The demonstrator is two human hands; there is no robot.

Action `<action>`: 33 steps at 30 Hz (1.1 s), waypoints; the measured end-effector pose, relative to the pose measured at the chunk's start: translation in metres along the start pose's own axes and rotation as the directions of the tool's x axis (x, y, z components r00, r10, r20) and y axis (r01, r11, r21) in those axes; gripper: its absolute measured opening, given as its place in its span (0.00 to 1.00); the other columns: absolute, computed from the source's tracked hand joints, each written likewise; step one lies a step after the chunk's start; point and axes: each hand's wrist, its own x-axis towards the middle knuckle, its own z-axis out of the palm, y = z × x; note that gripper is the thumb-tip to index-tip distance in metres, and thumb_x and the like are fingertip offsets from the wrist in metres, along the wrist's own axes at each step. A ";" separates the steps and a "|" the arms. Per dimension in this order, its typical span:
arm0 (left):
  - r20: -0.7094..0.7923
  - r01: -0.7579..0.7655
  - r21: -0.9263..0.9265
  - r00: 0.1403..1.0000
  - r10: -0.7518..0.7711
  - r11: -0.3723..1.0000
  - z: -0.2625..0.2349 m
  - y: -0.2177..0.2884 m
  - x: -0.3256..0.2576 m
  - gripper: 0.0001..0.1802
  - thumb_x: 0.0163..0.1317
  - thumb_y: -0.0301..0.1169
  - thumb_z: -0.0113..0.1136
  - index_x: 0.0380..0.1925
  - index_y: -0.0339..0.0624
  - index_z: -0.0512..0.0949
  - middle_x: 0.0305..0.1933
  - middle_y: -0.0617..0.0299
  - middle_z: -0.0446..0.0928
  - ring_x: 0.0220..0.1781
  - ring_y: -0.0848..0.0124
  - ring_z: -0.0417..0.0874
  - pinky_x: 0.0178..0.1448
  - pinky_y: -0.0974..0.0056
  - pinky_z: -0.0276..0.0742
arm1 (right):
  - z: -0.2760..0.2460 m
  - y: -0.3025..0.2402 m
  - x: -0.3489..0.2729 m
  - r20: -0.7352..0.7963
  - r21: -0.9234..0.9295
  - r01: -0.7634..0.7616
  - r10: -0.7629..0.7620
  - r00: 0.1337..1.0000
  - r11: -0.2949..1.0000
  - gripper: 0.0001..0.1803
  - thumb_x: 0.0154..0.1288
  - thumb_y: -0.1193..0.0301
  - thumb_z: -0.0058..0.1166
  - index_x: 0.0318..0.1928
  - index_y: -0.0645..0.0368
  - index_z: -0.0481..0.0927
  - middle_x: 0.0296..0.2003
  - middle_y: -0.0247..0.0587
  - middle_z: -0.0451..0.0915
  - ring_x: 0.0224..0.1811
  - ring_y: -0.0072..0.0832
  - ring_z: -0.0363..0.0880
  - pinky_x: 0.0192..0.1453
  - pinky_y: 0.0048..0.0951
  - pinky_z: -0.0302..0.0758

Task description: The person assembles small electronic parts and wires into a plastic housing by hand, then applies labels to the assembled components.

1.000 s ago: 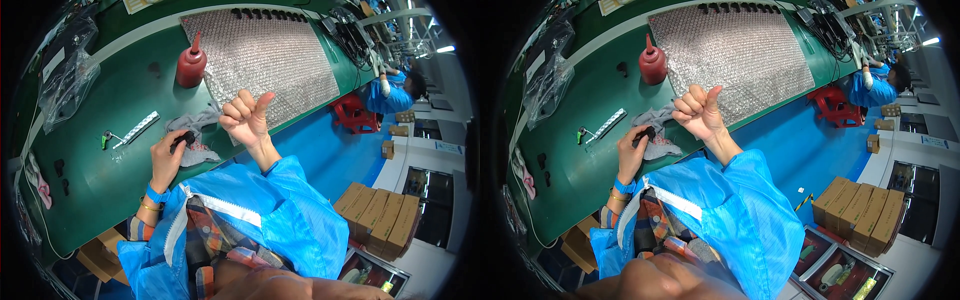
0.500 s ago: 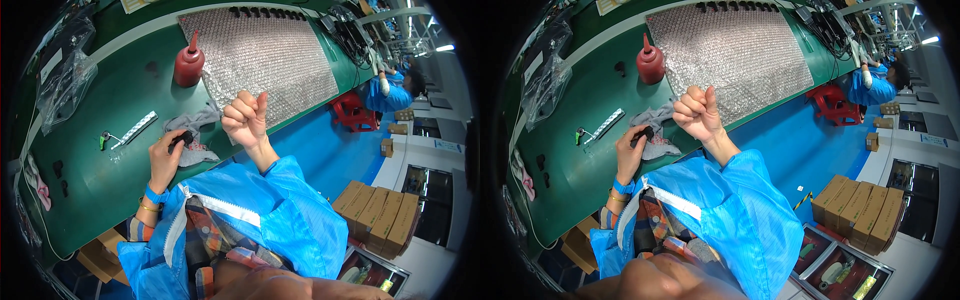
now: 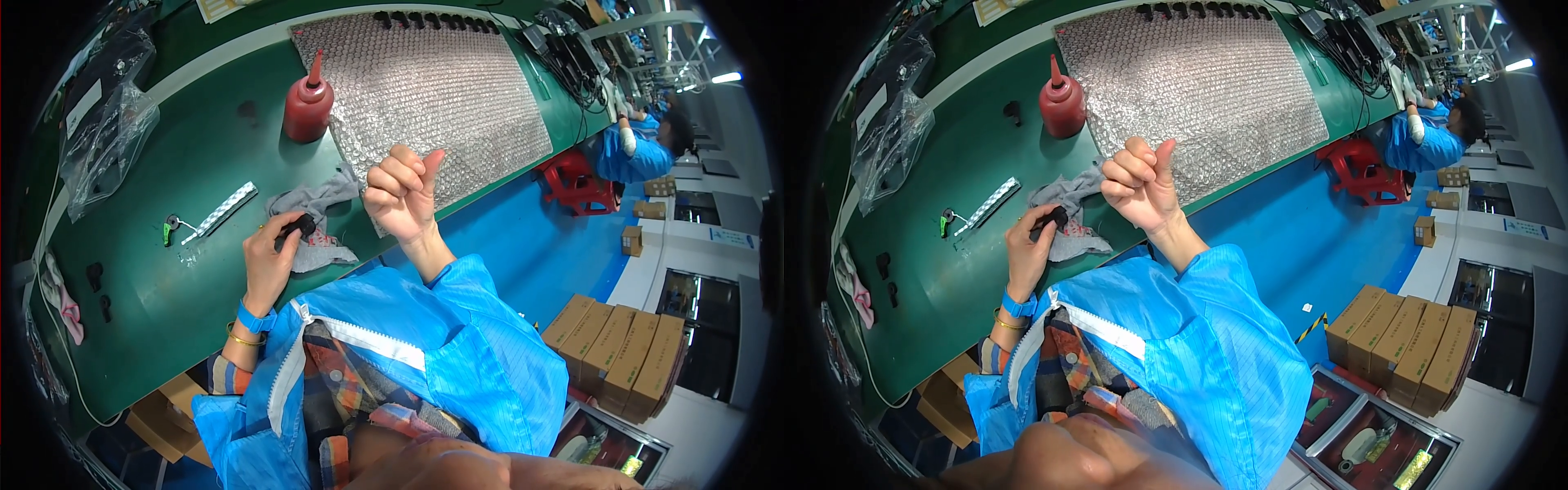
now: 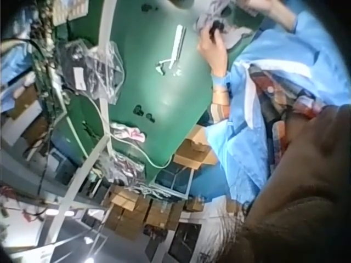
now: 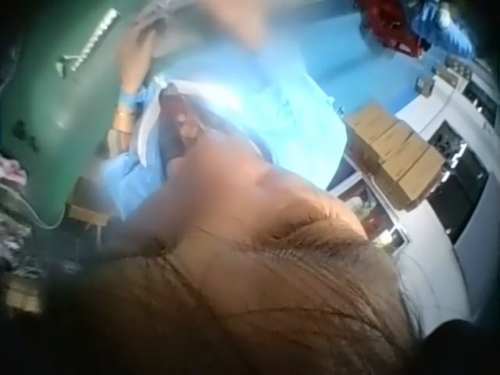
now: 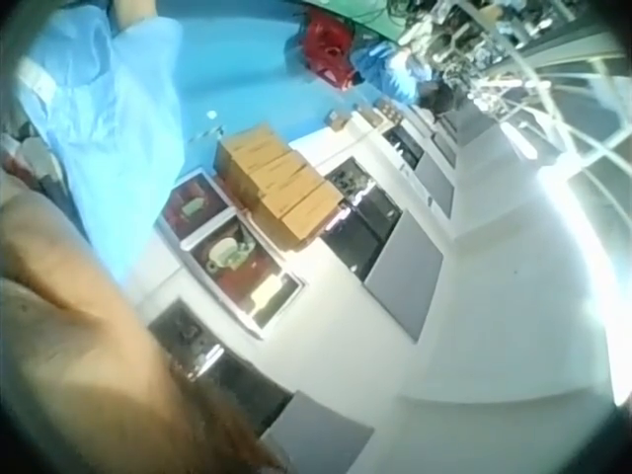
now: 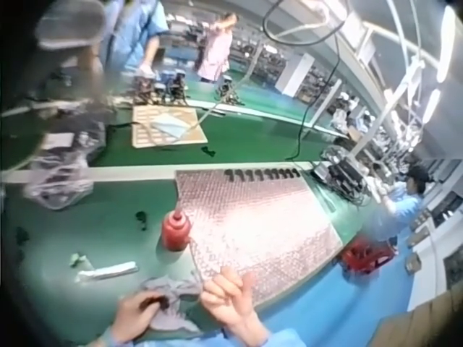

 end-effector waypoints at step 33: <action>-0.376 0.008 -0.220 0.922 -0.092 0.976 -0.004 0.038 -0.004 0.14 0.45 0.16 0.59 0.36 0.32 0.76 0.31 0.60 0.76 0.29 0.74 0.73 0.32 0.74 0.70 | 0.007 0.073 0.005 -0.120 -0.970 -0.163 -0.230 0.966 -0.180 0.13 0.46 0.76 0.62 0.34 0.62 0.75 0.23 0.29 0.72 0.23 0.15 0.63 0.28 0.13 0.61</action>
